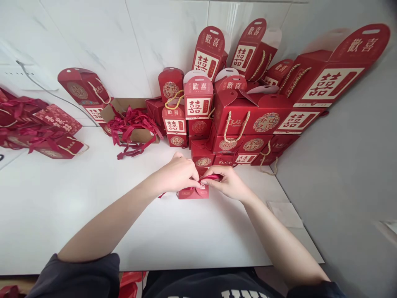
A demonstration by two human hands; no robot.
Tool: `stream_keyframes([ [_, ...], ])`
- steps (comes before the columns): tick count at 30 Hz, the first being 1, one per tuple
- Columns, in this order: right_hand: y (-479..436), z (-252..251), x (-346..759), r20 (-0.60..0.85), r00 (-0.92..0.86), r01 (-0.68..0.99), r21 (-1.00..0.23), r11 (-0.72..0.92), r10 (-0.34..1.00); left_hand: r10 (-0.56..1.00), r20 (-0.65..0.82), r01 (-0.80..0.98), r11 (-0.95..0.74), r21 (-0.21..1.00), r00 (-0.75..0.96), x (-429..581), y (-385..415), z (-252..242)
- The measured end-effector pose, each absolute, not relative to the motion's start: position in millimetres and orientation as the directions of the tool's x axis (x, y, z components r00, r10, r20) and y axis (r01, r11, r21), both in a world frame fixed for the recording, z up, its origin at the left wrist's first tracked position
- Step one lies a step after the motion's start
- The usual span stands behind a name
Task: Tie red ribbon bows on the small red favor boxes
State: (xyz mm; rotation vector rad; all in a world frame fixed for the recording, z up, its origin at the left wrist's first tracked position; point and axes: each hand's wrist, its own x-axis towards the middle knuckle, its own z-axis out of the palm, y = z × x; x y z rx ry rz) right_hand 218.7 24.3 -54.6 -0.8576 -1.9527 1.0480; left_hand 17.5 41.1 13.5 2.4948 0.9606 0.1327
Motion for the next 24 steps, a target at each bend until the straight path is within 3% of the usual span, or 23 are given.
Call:
stream_keyframes([
  [4, 23.8, -57.2, 217.7, 0.426, -0.424, 0.187, -0.822, 0.537, 0.799, 0.597, -0.154, 0.551, -0.568, 0.612, 0.787, 8.2, 52.8, 4.9],
  [8, 13.7, -67.4, 215.1, 0.471, -0.44, 0.191, -0.783, 0.592, 0.764, 0.521, -0.23, 0.443, -0.332, 0.833, 0.822, -5.9, 69.9, -20.5],
  [12, 1.0, -77.6, 212.6, 0.522, -0.516, 0.273, -0.651, 0.708, 0.679, 0.572, -0.242, 0.4, -0.168, 0.901, 0.784, -11.8, 76.6, -40.0],
  [17, -8.1, -76.1, 213.4, 0.499, -0.582, 0.346, -0.563, 0.75, 0.643, 0.599, -0.203, 0.397, -0.211, 0.893, 0.775, -10.9, 69.5, -44.2],
  [24, 3.9, -69.9, 207.4, 0.452, -0.493, 0.252, -0.743, 0.619, 0.743, 0.693, 0.05, 0.519, -0.584, 0.624, 0.719, -7.6, 27.3, -41.4],
])
